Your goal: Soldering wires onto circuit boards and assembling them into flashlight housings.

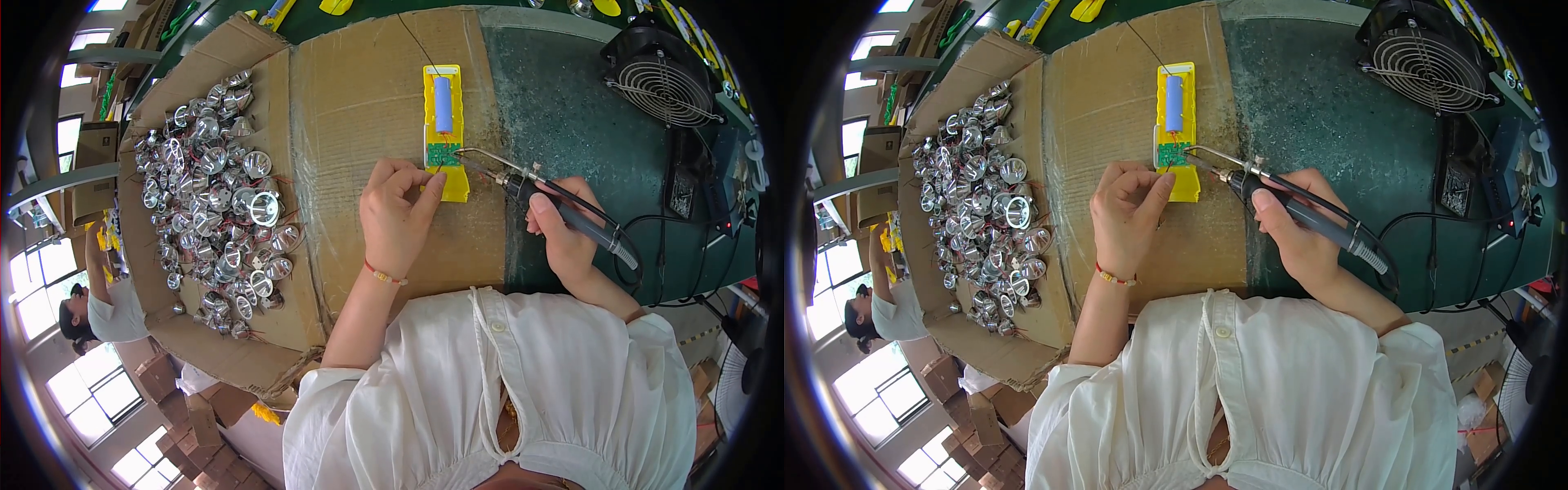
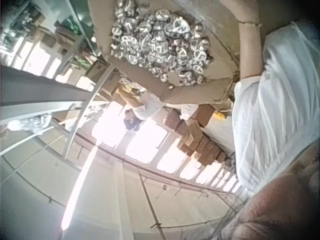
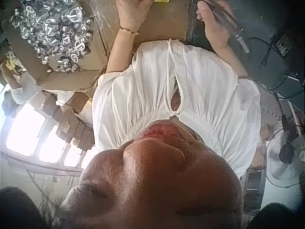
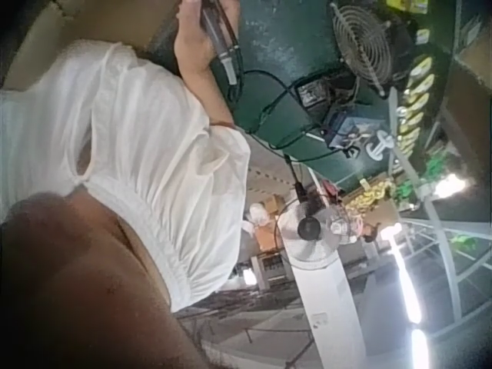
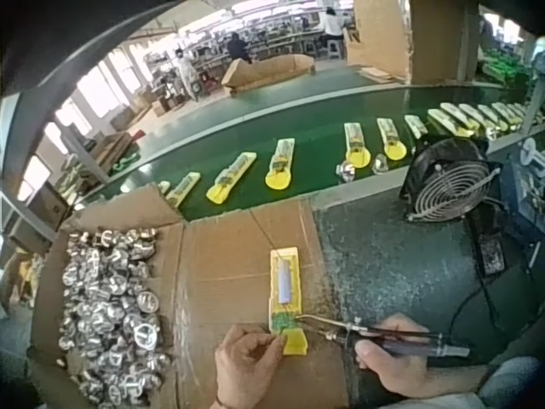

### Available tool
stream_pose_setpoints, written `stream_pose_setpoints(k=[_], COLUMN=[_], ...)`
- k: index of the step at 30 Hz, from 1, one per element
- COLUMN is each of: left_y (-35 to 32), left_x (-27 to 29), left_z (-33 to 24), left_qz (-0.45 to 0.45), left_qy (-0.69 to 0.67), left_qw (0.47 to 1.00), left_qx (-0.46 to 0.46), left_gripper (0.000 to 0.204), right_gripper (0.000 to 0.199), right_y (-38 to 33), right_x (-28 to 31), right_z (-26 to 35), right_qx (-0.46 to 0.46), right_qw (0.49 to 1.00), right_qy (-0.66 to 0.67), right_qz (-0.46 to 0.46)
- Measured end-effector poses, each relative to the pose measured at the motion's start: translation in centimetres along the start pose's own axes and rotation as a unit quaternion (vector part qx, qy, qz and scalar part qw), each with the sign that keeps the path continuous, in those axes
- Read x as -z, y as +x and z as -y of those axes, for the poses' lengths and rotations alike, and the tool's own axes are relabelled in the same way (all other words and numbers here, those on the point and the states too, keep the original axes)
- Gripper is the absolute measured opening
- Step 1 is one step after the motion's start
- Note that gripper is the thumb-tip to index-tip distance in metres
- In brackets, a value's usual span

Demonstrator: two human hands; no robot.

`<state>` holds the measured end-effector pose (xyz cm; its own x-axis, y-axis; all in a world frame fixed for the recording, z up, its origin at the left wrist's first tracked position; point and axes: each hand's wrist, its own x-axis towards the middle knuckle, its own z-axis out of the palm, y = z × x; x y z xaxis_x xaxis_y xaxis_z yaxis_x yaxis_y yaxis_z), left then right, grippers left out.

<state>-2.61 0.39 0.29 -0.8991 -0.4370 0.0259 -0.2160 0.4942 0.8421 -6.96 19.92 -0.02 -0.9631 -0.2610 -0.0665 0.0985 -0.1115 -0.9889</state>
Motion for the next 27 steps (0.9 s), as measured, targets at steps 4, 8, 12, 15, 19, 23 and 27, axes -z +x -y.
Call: stream_pose_setpoints(k=[4,8,12,15,19,23,27], left_y=[-0.1,0.1,0.6,0.7,1.3,1.0,0.8], left_x=[0.0,-0.2,-0.4,0.3,0.0,0.0,0.1], left_z=[0.1,0.4,0.9,0.2,0.3,0.5,0.1], left_qz=[-0.016,-0.007,0.007,0.007,0.013,0.016,0.032], left_qy=[0.001,-0.016,-0.025,-0.037,-0.018,-0.01,-0.025], left_qw=[1.0,1.0,0.999,0.999,0.999,0.999,0.997], left_qx=[0.001,0.017,0.043,0.024,0.025,0.031,0.058], left_gripper=[0.014,0.013,0.014,0.015,0.016,0.017,0.017], right_gripper=[0.016,0.016,0.015,0.015,0.014,0.013,0.015], right_y=[-0.2,-0.1,0.6,0.5,1.1,0.6,0.0], right_x=[-0.1,-0.5,-0.9,-1.1,-1.0,-1.1,0.0], right_z=[0.1,0.0,-0.9,0.5,-0.1,-0.4,0.3], right_qx=[0.0,-0.008,-0.033,-0.011,-0.028,-0.029,0.021], right_qw=[1.0,1.0,0.999,1.0,0.999,0.999,0.999], right_qy=[-0.005,-0.003,0.01,0.02,0.018,0.046,0.042], right_qz=[0.005,0.008,0.001,0.01,0.019,-0.001,-0.021])
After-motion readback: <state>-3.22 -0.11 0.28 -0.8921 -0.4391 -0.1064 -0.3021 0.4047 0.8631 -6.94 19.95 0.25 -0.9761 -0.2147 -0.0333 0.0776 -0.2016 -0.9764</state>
